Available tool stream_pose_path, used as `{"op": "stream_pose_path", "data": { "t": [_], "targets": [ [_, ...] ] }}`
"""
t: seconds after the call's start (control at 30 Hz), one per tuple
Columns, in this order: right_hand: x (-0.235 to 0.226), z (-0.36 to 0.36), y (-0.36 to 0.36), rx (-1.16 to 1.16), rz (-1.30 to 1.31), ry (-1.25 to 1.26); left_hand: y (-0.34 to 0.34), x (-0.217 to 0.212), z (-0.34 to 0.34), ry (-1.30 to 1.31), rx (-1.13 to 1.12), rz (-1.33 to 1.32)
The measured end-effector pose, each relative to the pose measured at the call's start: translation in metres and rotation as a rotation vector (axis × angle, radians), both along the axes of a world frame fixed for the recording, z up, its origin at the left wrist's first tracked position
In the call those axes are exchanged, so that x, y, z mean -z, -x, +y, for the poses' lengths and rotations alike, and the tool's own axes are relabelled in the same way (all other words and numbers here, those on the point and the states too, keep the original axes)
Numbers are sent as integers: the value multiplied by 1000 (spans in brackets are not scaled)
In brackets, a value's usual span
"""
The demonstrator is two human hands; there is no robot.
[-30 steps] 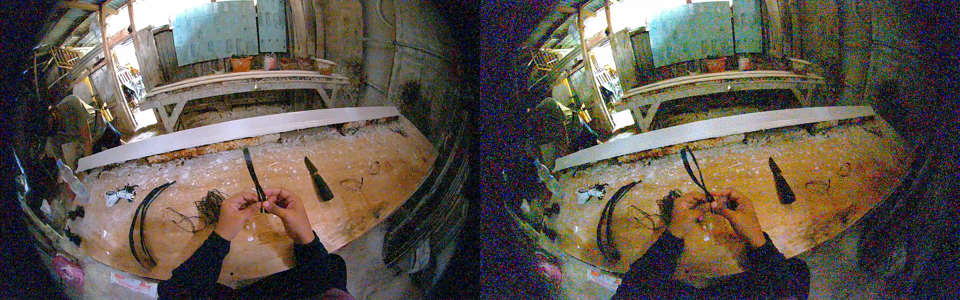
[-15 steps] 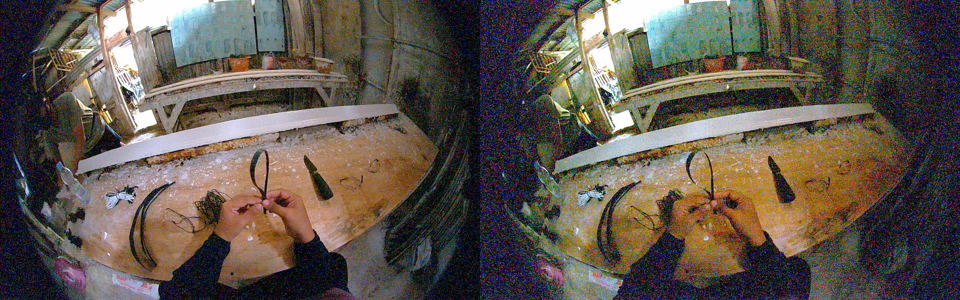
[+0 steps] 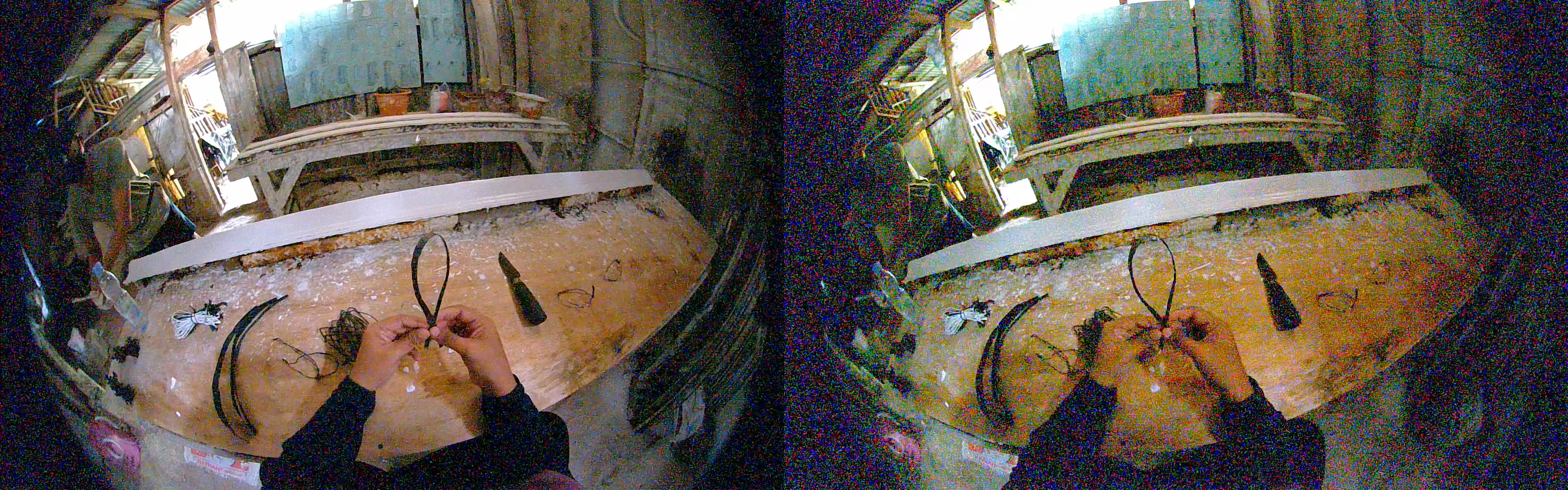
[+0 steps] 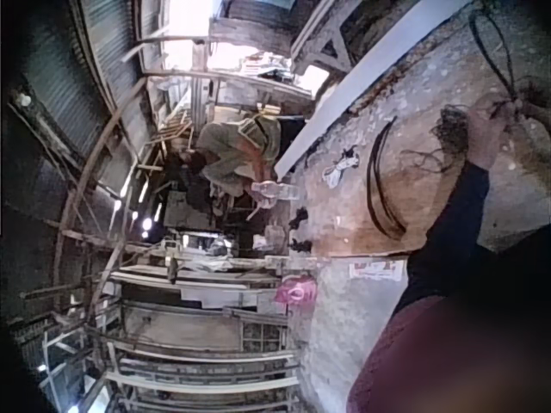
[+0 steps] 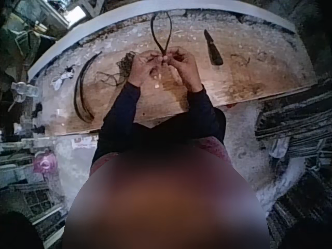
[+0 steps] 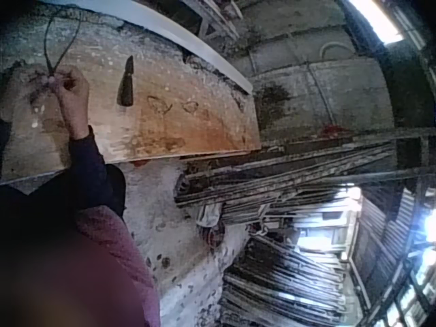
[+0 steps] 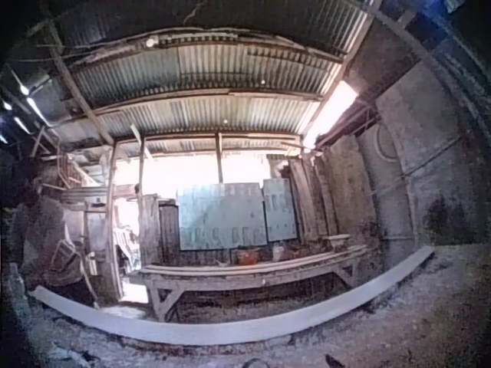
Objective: The person assembles small black cable-like components by hand, repeatedly bending, twisting, and joining pieces into loops or bundles on a wooden workbench. A second person in the background wipes a long white board with a cloth. The camera wearer handles the cables one at a time, occasionally picking up and setting down pieces.
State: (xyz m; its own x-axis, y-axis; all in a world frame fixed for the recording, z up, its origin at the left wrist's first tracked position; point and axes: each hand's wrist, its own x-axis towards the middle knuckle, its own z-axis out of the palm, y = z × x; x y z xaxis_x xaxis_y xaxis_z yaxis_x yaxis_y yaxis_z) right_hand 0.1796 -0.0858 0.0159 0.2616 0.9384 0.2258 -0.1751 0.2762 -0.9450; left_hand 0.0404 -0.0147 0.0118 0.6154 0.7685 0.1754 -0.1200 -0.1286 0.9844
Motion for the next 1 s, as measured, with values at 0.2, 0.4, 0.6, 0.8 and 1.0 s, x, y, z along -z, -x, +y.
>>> {"op": "stream_pose_path", "data": {
  "t": [0.2,0.4,0.6,0.8,1.0],
  "targets": [
    [-2,-2,1,0,6,0,-7,13,9,-415,-41,-191],
    [-5,-3,2,15,43,16,-1,13,3,103,92,-89],
    [1,1,3,75,-124,23,-2,0,-4,-134,-122,21],
    [7,2,8,111,-204,-35,1,4,5,-4,-8,-45],
    [11,4,12,89,-242,-32,-4,18,11,213,-90,-163]
  ]
}}
